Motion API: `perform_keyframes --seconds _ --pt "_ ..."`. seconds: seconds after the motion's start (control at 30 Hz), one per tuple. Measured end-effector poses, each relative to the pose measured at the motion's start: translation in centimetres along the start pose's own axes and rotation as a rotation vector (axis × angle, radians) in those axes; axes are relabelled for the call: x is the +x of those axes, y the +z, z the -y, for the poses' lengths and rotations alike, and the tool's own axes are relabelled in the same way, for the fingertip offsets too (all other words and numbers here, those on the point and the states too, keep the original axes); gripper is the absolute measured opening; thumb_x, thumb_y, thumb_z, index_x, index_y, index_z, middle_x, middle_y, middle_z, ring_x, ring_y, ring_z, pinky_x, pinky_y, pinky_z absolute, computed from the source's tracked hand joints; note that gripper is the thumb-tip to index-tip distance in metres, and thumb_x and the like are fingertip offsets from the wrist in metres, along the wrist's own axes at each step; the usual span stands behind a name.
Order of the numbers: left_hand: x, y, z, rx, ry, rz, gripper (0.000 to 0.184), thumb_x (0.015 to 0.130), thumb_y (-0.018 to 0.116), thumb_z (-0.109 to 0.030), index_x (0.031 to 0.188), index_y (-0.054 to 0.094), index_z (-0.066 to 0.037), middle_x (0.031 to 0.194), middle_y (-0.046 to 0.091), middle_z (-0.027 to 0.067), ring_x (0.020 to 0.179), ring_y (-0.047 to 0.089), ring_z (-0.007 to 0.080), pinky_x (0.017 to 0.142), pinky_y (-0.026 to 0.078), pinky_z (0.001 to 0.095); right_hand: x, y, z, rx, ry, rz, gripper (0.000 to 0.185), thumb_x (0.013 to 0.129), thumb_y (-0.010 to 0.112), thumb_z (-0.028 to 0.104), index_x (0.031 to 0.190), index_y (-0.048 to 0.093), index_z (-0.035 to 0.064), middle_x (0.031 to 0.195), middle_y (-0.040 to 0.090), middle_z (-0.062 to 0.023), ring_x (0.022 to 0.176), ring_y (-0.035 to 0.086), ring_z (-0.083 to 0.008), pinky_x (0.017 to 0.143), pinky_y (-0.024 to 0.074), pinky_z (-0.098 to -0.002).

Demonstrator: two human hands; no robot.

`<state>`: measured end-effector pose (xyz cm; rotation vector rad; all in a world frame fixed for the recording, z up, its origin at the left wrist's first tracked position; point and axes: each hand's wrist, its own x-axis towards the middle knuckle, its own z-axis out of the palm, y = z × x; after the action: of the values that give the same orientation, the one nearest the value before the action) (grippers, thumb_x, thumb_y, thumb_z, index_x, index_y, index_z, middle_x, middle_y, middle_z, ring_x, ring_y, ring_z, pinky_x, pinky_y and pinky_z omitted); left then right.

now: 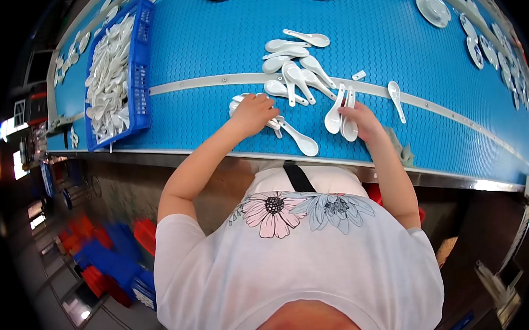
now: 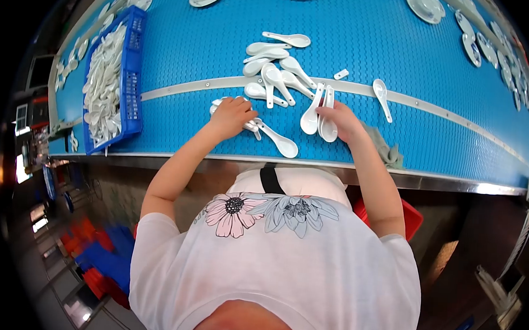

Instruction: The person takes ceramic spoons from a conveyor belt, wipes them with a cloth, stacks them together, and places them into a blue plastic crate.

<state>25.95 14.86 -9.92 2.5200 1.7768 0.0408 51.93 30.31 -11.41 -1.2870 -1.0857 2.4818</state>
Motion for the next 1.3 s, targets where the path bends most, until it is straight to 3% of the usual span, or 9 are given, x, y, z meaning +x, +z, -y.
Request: perform_keyframes --seconds 0.17,0.23,0.4,0.63,0.7,0.83,1.07,1.17,1.3 --pt "-0.9 -1.8 -0.1 -0.284 -0.456 -0.044 0.027 0.063 0.069 -0.015 0.088 0.061 -0.012 0.08 0.057 0.0023 0.078 0.056 0.0207 0.064 0.046 0.0334 0.7 0.5 0.8 0.298 0.013 0.068 0.031 0.079 0.058 0.015 0.104 0.048 -0.0006 0.091 0.057 -0.0094 0.078 0.059 -0.0176 0.063 0.0497 -0.0304" --pt "-2.3 -1.5 0.4 -1.104 -1.021 -0.332 0.02 0.07 0.066 -0.014 0.088 0.061 -0.009 0.08 0.058 0.0023 0.082 0.057 0.0166 0.065 0.047 0.0307 1.1 1.7 2.5 0.348 0.022 0.034 0.032 0.08 0.058 0.017 0.105 0.048 -0.0003 0.09 0.058 -0.009 0.079 0.059 -0.0174 0.065 0.0492 -0.0304" --pt "-6.2 2.2 1.3 -1.982 -1.294 -0.935 0.031 0.079 0.059 -0.014 0.106 0.048 -0.003 0.098 0.055 0.0113 0.086 0.056 0.0223 0.072 0.049 0.0359 4.9 4.7 8.5 -0.152 -0.281 -0.043 0.04 0.078 0.06 0.023 0.108 0.049 0.0004 0.093 0.059 -0.0106 0.081 0.058 -0.0183 0.068 0.0469 -0.0315" --pt "-7.9 2.7 -0.1 -2.456 -1.102 -1.096 0.029 0.084 0.051 -0.03 0.105 0.049 -0.01 0.107 0.052 0.0097 0.094 0.052 0.0274 0.077 0.045 0.0432 14.2 7.7 14.2 -1.339 -0.356 -0.236 0.029 0.07 0.063 0.026 0.094 0.062 0.0096 0.095 0.059 -0.0096 0.081 0.057 -0.0264 0.069 0.0463 -0.0367" --pt "-7.7 2.5 -0.2 -2.519 -1.087 -1.119 0.029 0.083 0.052 -0.03 0.105 0.049 -0.01 0.108 0.052 0.0097 0.095 0.052 0.0272 0.079 0.045 0.043 16.4 7.4 13.2 -1.8 -0.626 -0.265 0.033 0.068 0.063 0.029 0.096 0.062 0.0124 0.094 0.058 -0.0082 0.089 0.054 -0.0269 0.071 0.0468 -0.0384" --pt "-6.8 2.5 -0.5 -2.69 -0.787 -1.053 0.029 0.082 0.053 -0.03 0.103 0.052 -0.01 0.103 0.055 0.011 0.092 0.055 0.0265 0.079 0.045 0.0426 15.8 7.8 12.8 -1.866 -0.605 -0.231 0.038 0.067 0.064 0.032 0.098 0.06 0.0111 0.09 0.058 -0.0093 0.089 0.054 -0.0265 0.073 0.0468 -0.0387" --pt "-2.8 1.9 -2.0 -2.793 -0.867 -0.862 0.034 0.08 0.057 -0.025 0.109 0.049 -0.009 0.102 0.056 0.0127 0.096 0.053 0.0348 0.082 0.044 0.0477 12.7 2.3 11.1 -1.241 -0.293 -0.372 0.041 0.071 0.064 0.035 0.096 0.059 0.0027 0.086 0.062 -0.013 0.075 0.06 -0.0271 0.068 0.0474 -0.0362" --pt "-0.9 1.6 -3.1 -2.752 -0.881 -0.7 0.033 0.082 0.053 -0.025 0.111 0.048 -0.01 0.105 0.055 0.0123 0.098 0.052 0.0342 0.086 0.042 0.0472 6.9 4.3 9.8 -0.406 -0.198 -0.184 0.039 0.073 0.066 0.029 0.095 0.058 -0.0016 0.088 0.062 -0.0121 0.077 0.06 -0.018 0.064 0.0479 -0.0311" --pt "1.4 2.2 -4.3 -2.64 -0.765 -0.544 0.059 0.079 0.053 -0.047 0.122 0.039 -0.01 0.12 0.046 0.0109 0.108 0.047 0.0281 0.09 0.039 0.0435 1.0 10.0 8.7 -0.349 -0.119 0.065 0.044 0.07 0.068 0.024 0.101 0.054 -0.0031 0.091 0.06 -0.0123 0.078 0.059 -0.0161 0.067 0.0482 -0.0287"
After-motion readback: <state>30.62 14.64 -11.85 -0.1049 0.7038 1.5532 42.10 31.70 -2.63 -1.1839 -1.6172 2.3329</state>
